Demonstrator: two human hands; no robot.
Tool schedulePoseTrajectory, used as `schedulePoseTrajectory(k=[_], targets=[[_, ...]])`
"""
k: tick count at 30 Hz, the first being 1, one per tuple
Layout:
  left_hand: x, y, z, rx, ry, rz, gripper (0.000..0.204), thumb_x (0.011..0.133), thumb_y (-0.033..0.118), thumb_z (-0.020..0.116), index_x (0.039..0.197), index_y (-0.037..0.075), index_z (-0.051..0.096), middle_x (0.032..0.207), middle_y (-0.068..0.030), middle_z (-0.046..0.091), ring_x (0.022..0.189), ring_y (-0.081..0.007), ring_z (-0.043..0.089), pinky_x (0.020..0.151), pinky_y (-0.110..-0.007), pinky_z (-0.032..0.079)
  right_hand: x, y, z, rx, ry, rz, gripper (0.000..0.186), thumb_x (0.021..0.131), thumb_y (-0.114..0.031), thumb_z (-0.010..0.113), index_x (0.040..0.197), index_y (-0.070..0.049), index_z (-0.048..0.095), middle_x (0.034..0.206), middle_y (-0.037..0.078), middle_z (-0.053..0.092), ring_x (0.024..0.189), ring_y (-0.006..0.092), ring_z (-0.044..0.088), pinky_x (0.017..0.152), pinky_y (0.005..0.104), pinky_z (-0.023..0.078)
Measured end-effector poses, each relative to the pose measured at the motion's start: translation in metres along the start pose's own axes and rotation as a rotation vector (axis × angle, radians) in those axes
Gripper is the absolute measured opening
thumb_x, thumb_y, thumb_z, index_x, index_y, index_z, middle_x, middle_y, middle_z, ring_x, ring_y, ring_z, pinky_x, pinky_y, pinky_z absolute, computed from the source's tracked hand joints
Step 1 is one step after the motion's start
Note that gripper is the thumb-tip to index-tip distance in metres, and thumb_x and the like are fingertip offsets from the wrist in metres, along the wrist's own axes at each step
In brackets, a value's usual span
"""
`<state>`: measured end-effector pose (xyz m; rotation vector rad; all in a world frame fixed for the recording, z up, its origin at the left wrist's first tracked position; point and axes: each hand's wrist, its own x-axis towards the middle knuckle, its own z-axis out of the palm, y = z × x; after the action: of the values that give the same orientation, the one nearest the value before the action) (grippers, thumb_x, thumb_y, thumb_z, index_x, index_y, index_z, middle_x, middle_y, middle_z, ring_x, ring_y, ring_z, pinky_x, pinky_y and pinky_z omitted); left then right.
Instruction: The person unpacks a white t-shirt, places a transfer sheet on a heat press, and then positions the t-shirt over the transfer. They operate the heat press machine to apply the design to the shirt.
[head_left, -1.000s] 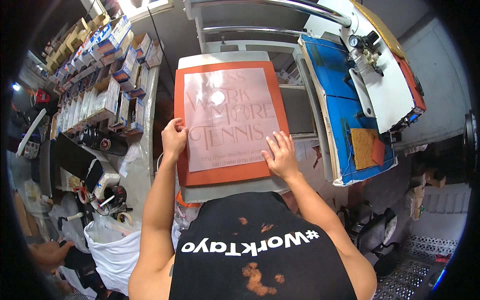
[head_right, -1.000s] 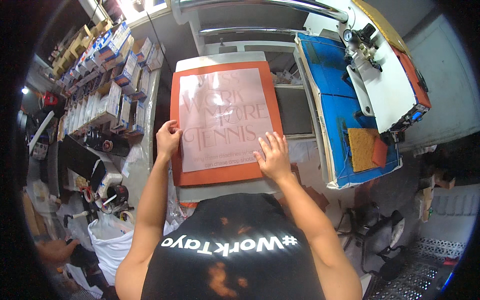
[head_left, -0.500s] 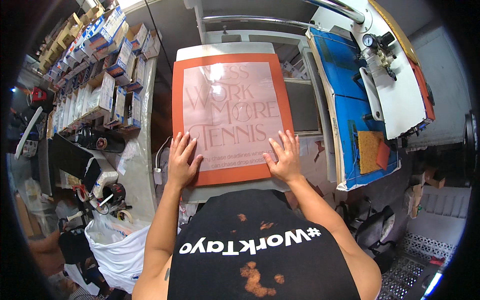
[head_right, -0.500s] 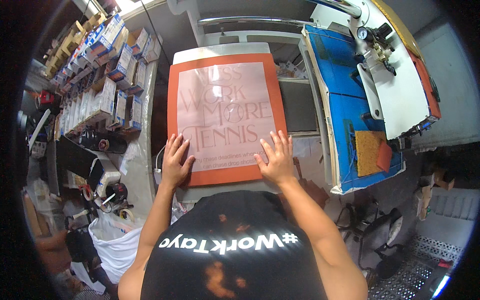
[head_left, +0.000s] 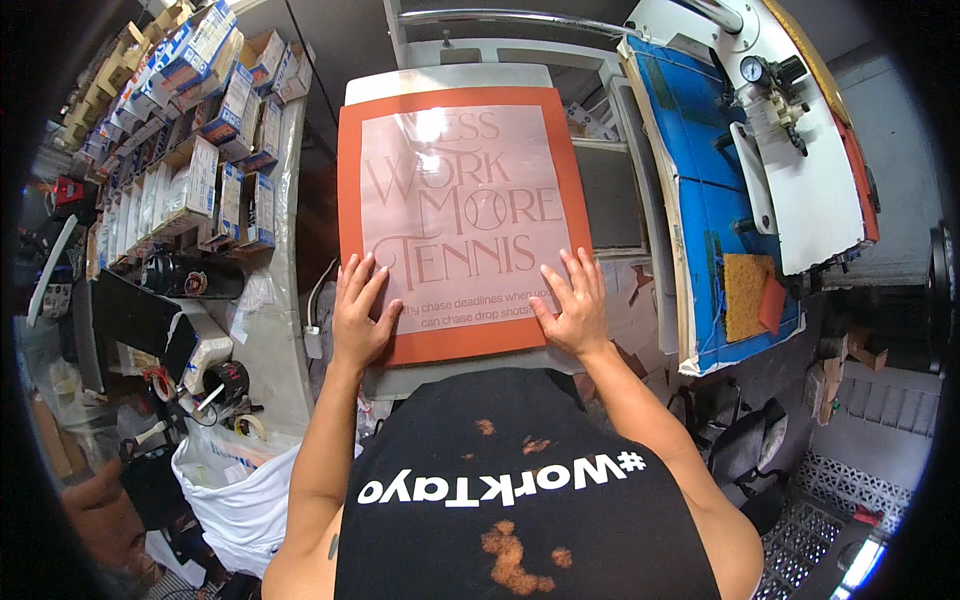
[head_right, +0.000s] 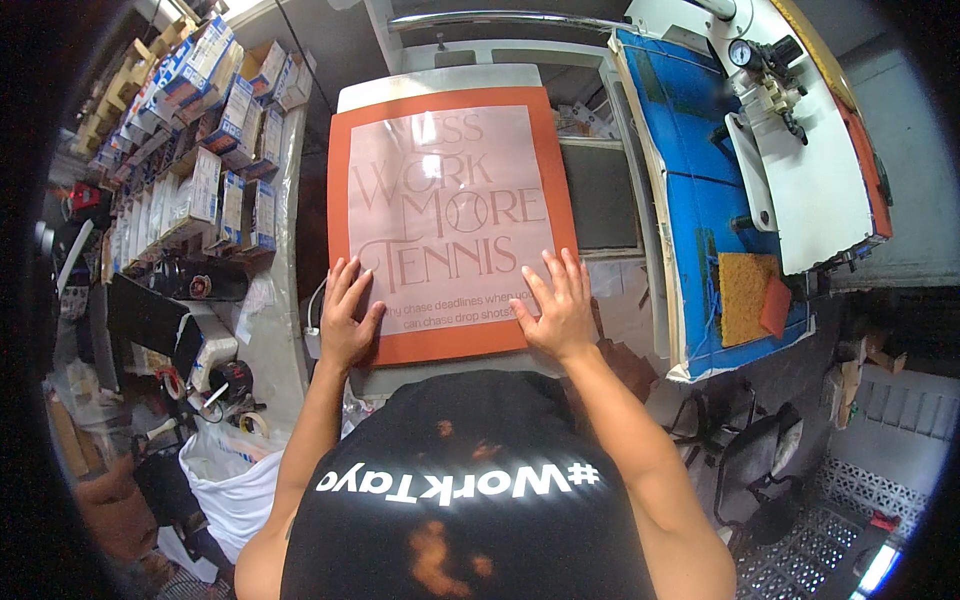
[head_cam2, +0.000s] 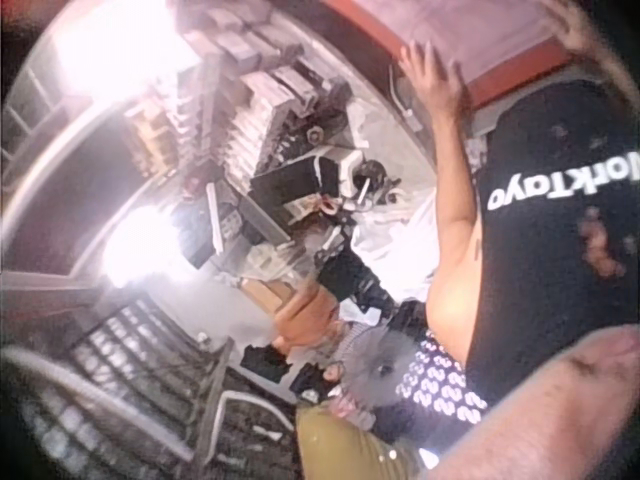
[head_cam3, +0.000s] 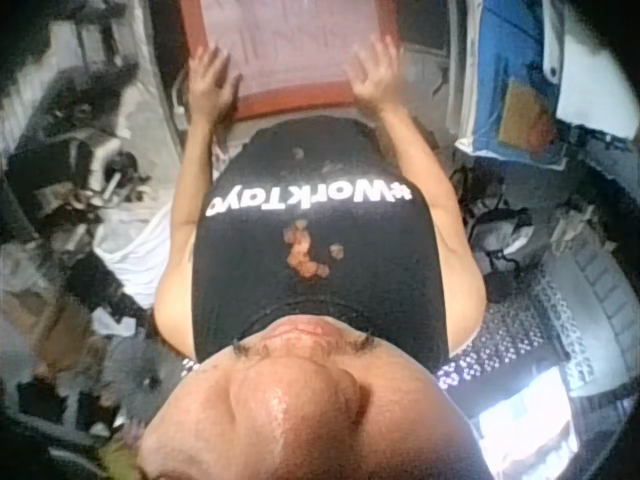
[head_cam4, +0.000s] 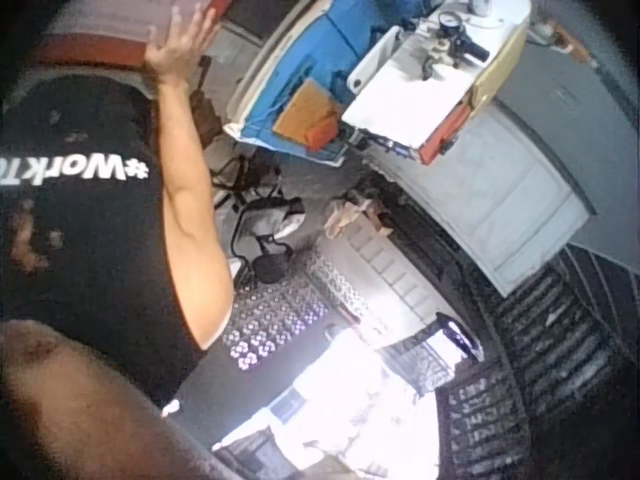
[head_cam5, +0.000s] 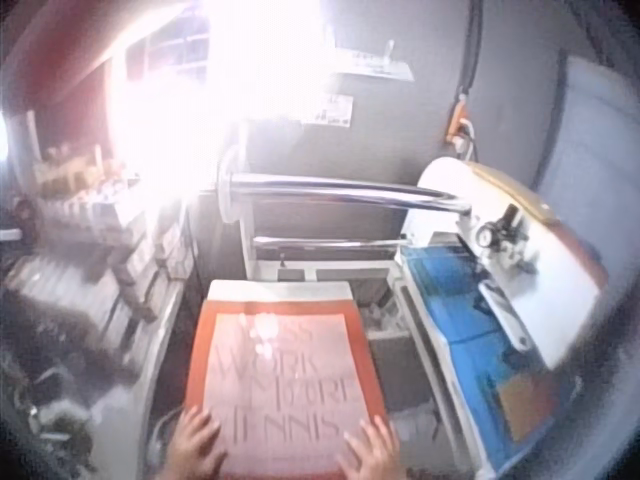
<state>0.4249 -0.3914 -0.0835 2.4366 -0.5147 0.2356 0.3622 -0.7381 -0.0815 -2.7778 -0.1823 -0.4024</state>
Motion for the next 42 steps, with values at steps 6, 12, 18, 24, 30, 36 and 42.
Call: schedulePoseTrajectory(k=[6, 12, 18, 24, 30, 36, 42], targets=[[0.0011, 0.0000, 0.0009, -0.008, -0.003, 0.000, 0.048, 0.080, 0.016, 0.076, 0.124, 0.002, 0.064, 0.144, -0.0170, 0.051, 0.141, -0.0375, 0.038, 0.116, -0.049, 0.029, 0.0005, -0.0005, -0.0011, -0.012, -0.009, 0.010, 0.048, 0.084, -0.041, 0.071, 0.122, -0.012, 0.068, 0.140, 0.017, 0.051, 0.138, 0.0403, 0.038, 0.112, 0.0564, 0.030], [0.0025, 0.0005, 0.0013, -0.033, 0.016, -0.010, 0.047, 0.080, 0.014, 0.076, 0.124, 0.002, 0.064, 0.144, -0.0180, 0.051, 0.140, -0.0381, 0.039, 0.116, -0.049, 0.030, 0.0004, -0.0002, 0.0012, -0.018, -0.010, 0.037, 0.049, 0.084, -0.043, 0.071, 0.124, -0.015, 0.068, 0.143, 0.018, 0.047, 0.139, 0.0398, 0.037, 0.113, 0.0559, 0.029], [-0.0014, -0.0060, 0.0042, -0.073, 0.048, -0.008, 0.042, 0.076, 0.013, 0.079, 0.114, 0.002, 0.068, 0.138, -0.0181, 0.055, 0.137, -0.0394, 0.043, 0.114, -0.050, 0.034, -0.0002, 0.0001, 0.0004, -0.014, -0.016, 0.033, 0.050, 0.083, -0.043, 0.071, 0.125, -0.015, 0.067, 0.143, 0.018, 0.047, 0.140, 0.0394, 0.036, 0.113, 0.0546, 0.028], [-0.0004, -0.0049, 0.0035, -0.081, 0.059, 0.000, 0.041, 0.075, 0.013, 0.081, 0.113, 0.003, 0.069, 0.136, -0.0179, 0.056, 0.136, -0.0391, 0.044, 0.114, -0.050, 0.034, 0.0020, -0.0014, -0.0015, -0.014, -0.020, 0.028, 0.051, 0.083, -0.043, 0.072, 0.125, -0.014, 0.067, 0.142, 0.018, 0.048, 0.139, 0.0398, 0.037, 0.113, 0.0538, 0.029], [-0.0002, -0.0028, 0.0037, -0.081, 0.054, -0.021, 0.043, 0.075, 0.014, 0.080, 0.114, 0.003, 0.068, 0.136, -0.0175, 0.056, 0.137, -0.0385, 0.044, 0.114, -0.050, 0.033, 0.0016, -0.0015, -0.0011, -0.020, -0.016, 0.030, 0.052, 0.083, -0.042, 0.072, 0.125, -0.014, 0.066, 0.142, 0.019, 0.048, 0.138, 0.0400, 0.037, 0.113, 0.0541, 0.030], [0.0011, -0.0026, 0.0025, -0.052, 0.052, 0.005, 0.045, 0.075, 0.013, 0.080, 0.116, 0.000, 0.067, 0.137, -0.0175, 0.056, 0.136, -0.0384, 0.044, 0.114, -0.049, 0.033, 0.0020, -0.0014, -0.0016, -0.027, -0.014, 0.022, 0.052, 0.083, -0.043, 0.072, 0.125, -0.014, 0.066, 0.141, 0.018, 0.049, 0.138, 0.0402, 0.038, 0.112, 0.0537, 0.031], [0.0003, -0.0044, 0.0036, -0.061, 0.056, 0.008, 0.043, 0.075, 0.012, 0.079, 0.115, -0.001, 0.068, 0.137, -0.0174, 0.056, 0.137, -0.0382, 0.043, 0.114, -0.049, 0.033, 0.0022, -0.0011, -0.0012, -0.029, -0.008, 0.015, 0.051, 0.083, -0.042, 0.071, 0.125, -0.014, 0.066, 0.141, 0.018, 0.049, 0.137, 0.0402, 0.038, 0.111, 0.0533, 0.031]])
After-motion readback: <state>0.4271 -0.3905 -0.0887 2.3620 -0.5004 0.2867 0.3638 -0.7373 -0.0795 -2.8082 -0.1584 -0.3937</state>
